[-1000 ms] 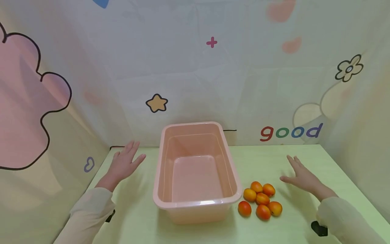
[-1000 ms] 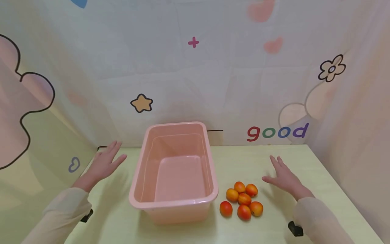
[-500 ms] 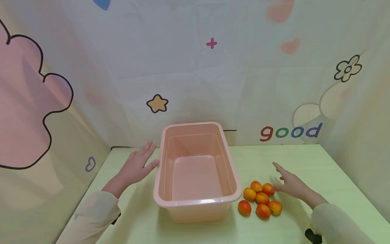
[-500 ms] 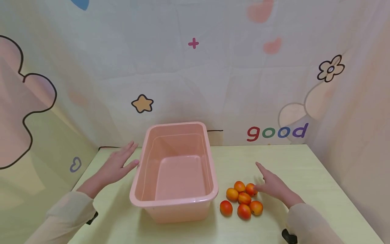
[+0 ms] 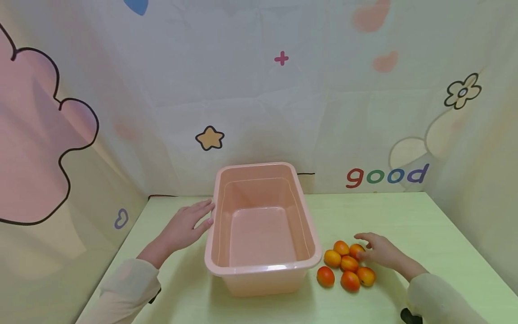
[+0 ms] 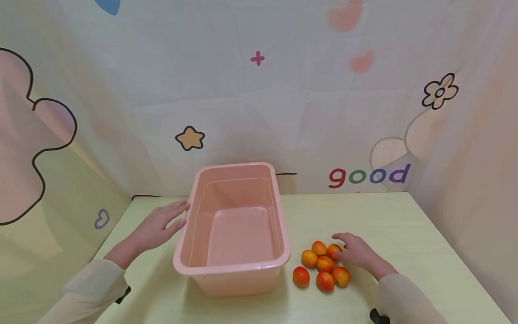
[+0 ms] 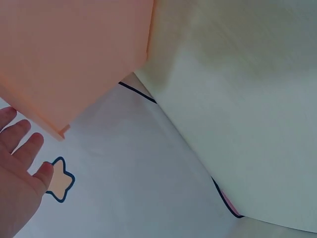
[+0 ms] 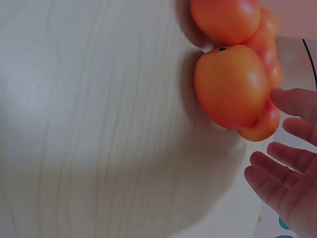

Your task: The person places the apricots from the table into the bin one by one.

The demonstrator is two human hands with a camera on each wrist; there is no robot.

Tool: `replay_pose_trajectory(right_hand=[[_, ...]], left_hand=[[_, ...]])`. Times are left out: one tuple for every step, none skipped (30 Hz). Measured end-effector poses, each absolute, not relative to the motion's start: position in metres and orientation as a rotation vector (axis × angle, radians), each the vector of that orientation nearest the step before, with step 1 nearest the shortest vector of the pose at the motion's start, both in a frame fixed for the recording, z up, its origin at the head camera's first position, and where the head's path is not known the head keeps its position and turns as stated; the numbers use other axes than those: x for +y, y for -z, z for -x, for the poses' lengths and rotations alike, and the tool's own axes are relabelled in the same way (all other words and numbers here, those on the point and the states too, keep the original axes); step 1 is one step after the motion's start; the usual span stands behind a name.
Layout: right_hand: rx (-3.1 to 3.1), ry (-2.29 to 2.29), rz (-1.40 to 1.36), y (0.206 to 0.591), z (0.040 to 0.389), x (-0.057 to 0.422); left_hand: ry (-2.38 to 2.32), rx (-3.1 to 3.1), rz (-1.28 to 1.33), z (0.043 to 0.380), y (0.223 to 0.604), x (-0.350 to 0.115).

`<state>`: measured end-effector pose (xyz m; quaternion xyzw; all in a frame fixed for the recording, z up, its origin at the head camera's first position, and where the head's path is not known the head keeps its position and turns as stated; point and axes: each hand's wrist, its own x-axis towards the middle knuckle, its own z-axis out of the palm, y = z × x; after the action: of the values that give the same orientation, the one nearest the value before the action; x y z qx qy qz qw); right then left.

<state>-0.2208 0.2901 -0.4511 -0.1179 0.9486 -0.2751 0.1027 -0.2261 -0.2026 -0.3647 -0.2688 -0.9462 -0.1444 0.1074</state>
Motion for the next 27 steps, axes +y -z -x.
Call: replay_pose_trajectory(right_hand=[[2.792, 0.813, 0.336, 0.452, 0.221, 0.289], [2.788, 0.814, 0.323, 0.453, 0.221, 0.289], [2.778, 0.814, 0.309, 0.454, 0.222, 0.288], [2.772, 0.813, 0.297, 0.455, 0.222, 0.287], [2.766, 0.813, 0.294, 0.455, 0.222, 0.286], [2.761, 0.814, 0.288, 0.456, 0.222, 0.285], [2.758, 0.811, 0.286, 0.457, 0.222, 0.284], [2.760, 0.806, 0.289, 0.458, 0.223, 0.284], [2.763, 0.801, 0.297, 0.458, 0.223, 0.283], [2.769, 0.796, 0.297, 0.459, 0.223, 0.282], [2.774, 0.793, 0.298, 0.459, 0.223, 0.282], [2.779, 0.788, 0.290, 0.460, 0.223, 0.281], [2.783, 0.785, 0.285, 0.460, 0.223, 0.281], [2.787, 0.782, 0.283, 0.461, 0.223, 0.280], [2.789, 0.778, 0.279, 0.461, 0.222, 0.280], [2.790, 0.774, 0.275, 0.461, 0.222, 0.280], [2.790, 0.775, 0.277, 0.461, 0.222, 0.280], [2.787, 0.780, 0.276, 0.460, 0.222, 0.280], [2.783, 0.783, 0.270, 0.459, 0.222, 0.280], [2.782, 0.788, 0.267, 0.457, 0.222, 0.279], [2.782, 0.792, 0.276, 0.456, 0.222, 0.280], [2.786, 0.796, 0.287, 0.454, 0.222, 0.280], [2.794, 0.801, 0.296, 0.452, 0.223, 0.280], [2.805, 0.803, 0.308, 0.451, 0.223, 0.281], [2.816, 0.801, 0.324, 0.449, 0.223, 0.281], [2.829, 0.801, 0.346, 0.448, 0.224, 0.281], [2.838, 0.802, 0.364, 0.447, 0.225, 0.282]], left_hand=[[0.421, -2.774, 0.800, 0.226, 0.364, -0.202], [0.417, -2.768, 0.808, 0.225, 0.364, -0.201], [0.415, -2.763, 0.814, 0.225, 0.364, -0.201], [0.412, -2.761, 0.819, 0.225, 0.364, -0.201], [0.411, -2.758, 0.824, 0.225, 0.364, -0.200], [0.419, -2.761, 0.824, 0.225, 0.364, -0.200], [0.430, -2.768, 0.821, 0.225, 0.364, -0.200], [0.437, -2.777, 0.817, 0.226, 0.364, -0.200], [0.448, -2.789, 0.809, 0.226, 0.364, -0.199], [0.460, -2.800, 0.801, 0.226, 0.364, -0.199], [0.469, -2.813, 0.793, 0.226, 0.364, -0.199], [0.480, -2.824, 0.784, 0.226, 0.363, -0.199], [0.478, -2.832, 0.781, 0.227, 0.363, -0.199], [0.475, -2.838, 0.779, 0.227, 0.363, -0.198], [0.477, -2.842, 0.778, 0.228, 0.363, -0.198], [0.473, -2.844, 0.780, 0.228, 0.362, -0.197], [0.469, -2.848, 0.782, 0.229, 0.362, -0.197], [0.461, -2.847, 0.787, 0.229, 0.362, -0.197], [0.461, -2.851, 0.787, 0.229, 0.361, -0.196], [0.461, -2.854, 0.788, 0.229, 0.361, -0.196], [0.463, -2.856, 0.788, 0.229, 0.360, -0.195], [0.451, -2.854, 0.792, 0.230, 0.360, -0.195], [0.448, -2.854, 0.793, 0.230, 0.359, -0.195], [0.444, -2.853, 0.796, 0.230, 0.359, -0.195], [0.443, -2.855, 0.796, 0.231, 0.359, -0.195], [0.434, -2.854, 0.802, 0.232, 0.359, -0.195], [0.426, -2.854, 0.806, 0.233, 0.359, -0.195]])
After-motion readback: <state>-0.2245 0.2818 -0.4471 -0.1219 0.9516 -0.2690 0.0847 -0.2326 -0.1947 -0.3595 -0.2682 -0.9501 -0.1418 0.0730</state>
